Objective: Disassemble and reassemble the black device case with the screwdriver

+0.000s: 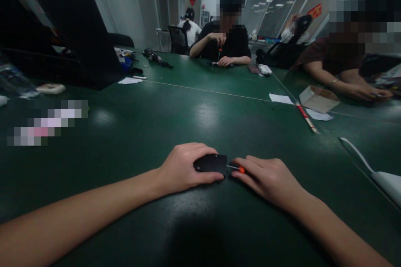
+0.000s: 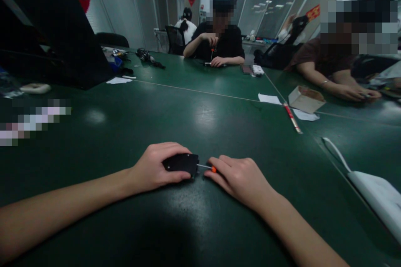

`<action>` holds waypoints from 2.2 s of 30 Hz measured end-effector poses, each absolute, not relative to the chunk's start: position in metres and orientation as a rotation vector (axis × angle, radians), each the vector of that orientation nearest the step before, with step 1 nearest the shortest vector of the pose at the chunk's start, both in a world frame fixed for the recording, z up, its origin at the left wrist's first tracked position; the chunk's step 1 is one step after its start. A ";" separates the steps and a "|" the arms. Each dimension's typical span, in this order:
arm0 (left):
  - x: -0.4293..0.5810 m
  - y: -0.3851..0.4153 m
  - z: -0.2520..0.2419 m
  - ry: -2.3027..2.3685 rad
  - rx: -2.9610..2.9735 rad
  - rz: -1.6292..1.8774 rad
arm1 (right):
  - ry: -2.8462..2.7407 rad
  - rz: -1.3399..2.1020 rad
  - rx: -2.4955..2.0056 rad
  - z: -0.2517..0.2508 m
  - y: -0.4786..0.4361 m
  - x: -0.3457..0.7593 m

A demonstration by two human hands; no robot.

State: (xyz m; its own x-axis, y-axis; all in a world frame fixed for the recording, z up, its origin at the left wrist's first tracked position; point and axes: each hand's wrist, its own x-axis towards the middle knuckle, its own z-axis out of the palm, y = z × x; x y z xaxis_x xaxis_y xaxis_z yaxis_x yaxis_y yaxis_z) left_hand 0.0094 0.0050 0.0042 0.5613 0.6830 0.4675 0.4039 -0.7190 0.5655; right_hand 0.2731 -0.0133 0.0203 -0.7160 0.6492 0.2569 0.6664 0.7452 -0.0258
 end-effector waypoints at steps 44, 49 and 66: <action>0.005 0.014 0.003 0.581 2.298 0.907 | -2.623 0.127 -0.980 0.013 -0.012 0.252; 0.005 0.015 0.003 0.547 2.285 0.941 | -2.638 -0.040 -1.095 0.015 -0.008 0.267; 0.003 0.016 0.010 0.607 2.125 0.940 | -2.492 -0.332 -0.872 0.017 -0.013 0.266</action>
State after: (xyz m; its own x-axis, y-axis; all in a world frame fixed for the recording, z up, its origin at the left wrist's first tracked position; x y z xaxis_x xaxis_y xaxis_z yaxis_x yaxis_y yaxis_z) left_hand 0.0026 0.0163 0.0095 0.6227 0.6528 0.4314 0.1253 -0.6274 0.7686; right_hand 0.2655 -0.0128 0.0169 -0.6842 0.5216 0.5096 0.6368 0.7680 0.0689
